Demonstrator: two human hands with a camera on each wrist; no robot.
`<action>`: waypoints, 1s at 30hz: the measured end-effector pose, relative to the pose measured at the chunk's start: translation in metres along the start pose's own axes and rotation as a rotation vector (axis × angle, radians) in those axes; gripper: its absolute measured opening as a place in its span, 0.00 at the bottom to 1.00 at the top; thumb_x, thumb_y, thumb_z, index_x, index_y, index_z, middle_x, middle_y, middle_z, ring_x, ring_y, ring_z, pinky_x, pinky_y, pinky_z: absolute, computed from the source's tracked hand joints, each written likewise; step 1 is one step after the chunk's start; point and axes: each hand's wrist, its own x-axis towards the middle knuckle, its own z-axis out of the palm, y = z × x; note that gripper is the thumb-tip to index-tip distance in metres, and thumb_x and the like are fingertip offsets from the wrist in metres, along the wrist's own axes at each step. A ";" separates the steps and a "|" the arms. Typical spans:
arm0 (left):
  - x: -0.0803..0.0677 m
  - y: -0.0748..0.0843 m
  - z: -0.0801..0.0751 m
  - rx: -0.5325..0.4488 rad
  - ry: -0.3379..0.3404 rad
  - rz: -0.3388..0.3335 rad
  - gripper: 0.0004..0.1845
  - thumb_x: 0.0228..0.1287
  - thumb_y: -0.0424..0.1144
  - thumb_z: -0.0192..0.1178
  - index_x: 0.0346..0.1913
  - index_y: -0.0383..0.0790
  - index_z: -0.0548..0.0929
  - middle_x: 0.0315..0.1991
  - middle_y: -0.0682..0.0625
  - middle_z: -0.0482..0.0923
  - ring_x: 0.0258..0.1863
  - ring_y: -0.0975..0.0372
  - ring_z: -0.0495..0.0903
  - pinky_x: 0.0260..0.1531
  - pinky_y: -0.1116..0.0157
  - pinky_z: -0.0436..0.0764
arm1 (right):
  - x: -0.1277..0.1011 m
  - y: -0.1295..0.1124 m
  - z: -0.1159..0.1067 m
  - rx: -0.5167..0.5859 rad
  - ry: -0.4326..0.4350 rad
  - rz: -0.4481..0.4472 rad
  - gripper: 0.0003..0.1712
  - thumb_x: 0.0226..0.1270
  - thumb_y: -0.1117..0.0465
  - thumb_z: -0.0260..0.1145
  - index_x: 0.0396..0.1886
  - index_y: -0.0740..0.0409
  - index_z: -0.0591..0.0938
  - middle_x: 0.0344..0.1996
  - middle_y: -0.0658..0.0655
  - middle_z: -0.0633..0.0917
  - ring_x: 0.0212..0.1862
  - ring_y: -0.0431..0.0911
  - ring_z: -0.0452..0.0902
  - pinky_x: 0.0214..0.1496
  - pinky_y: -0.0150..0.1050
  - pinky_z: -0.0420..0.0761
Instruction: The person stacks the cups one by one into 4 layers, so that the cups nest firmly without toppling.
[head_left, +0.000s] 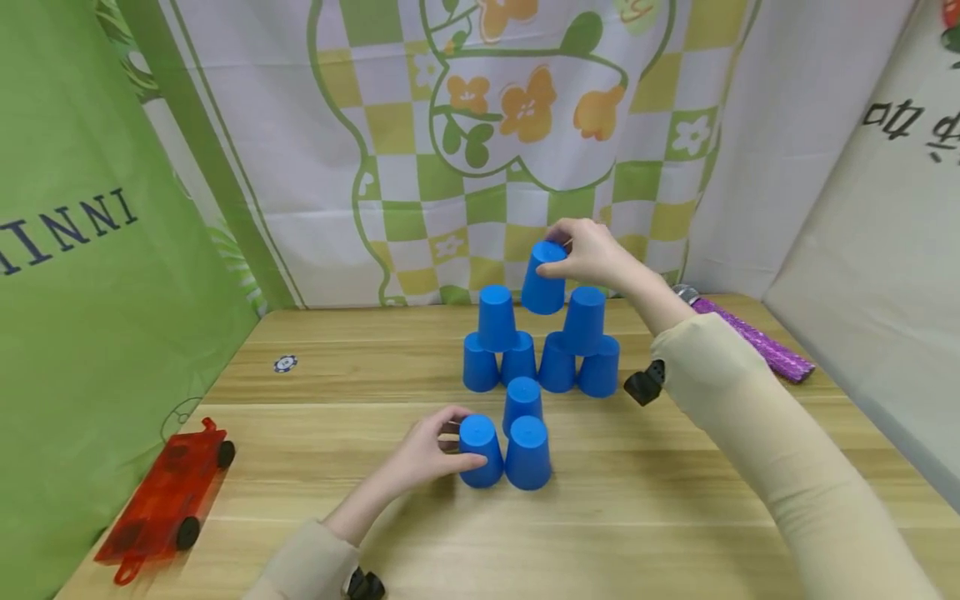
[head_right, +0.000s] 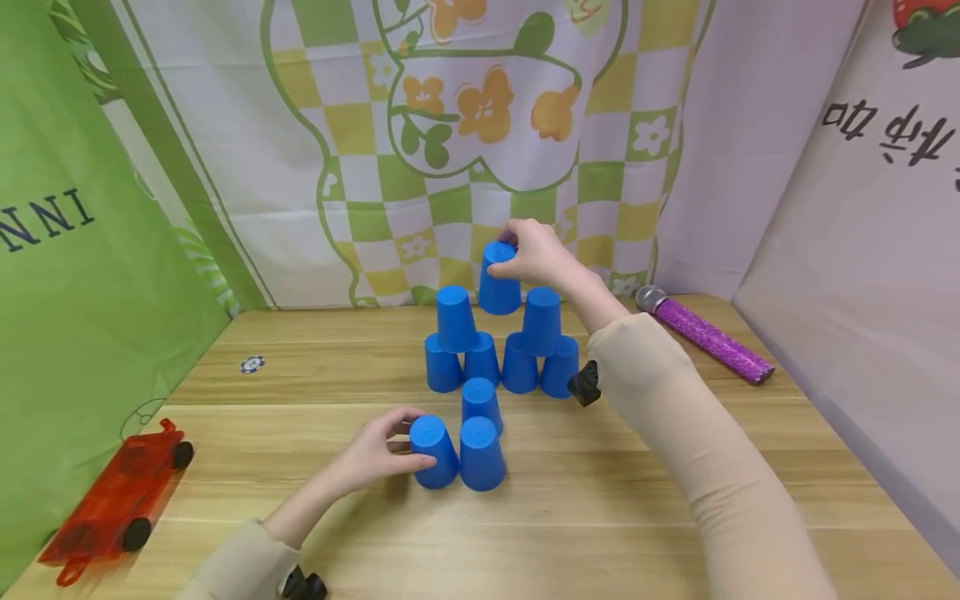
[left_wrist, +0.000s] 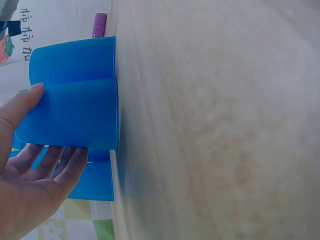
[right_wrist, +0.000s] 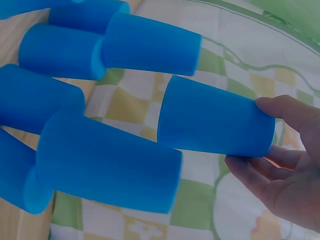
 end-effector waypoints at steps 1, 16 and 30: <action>0.000 0.000 0.000 0.000 0.001 -0.001 0.27 0.53 0.40 0.70 0.55 0.37 0.73 0.53 0.42 0.77 0.53 0.48 0.77 0.51 0.53 0.80 | 0.002 0.001 0.003 -0.010 -0.009 -0.002 0.27 0.59 0.59 0.66 0.55 0.68 0.73 0.53 0.68 0.77 0.56 0.61 0.73 0.56 0.52 0.77; 0.001 0.003 0.002 -0.012 -0.001 -0.027 0.25 0.52 0.39 0.70 0.53 0.39 0.74 0.53 0.44 0.77 0.54 0.49 0.77 0.51 0.54 0.81 | 0.008 0.010 0.035 -0.152 -0.179 0.041 0.27 0.57 0.60 0.68 0.54 0.70 0.75 0.50 0.68 0.80 0.52 0.58 0.77 0.54 0.50 0.78; 0.000 0.003 0.000 -0.016 -0.002 -0.023 0.25 0.52 0.38 0.70 0.53 0.38 0.74 0.52 0.43 0.77 0.53 0.49 0.77 0.51 0.54 0.80 | 0.010 0.004 0.038 -0.202 -0.229 0.088 0.27 0.57 0.62 0.67 0.55 0.71 0.75 0.51 0.68 0.80 0.53 0.58 0.77 0.54 0.50 0.79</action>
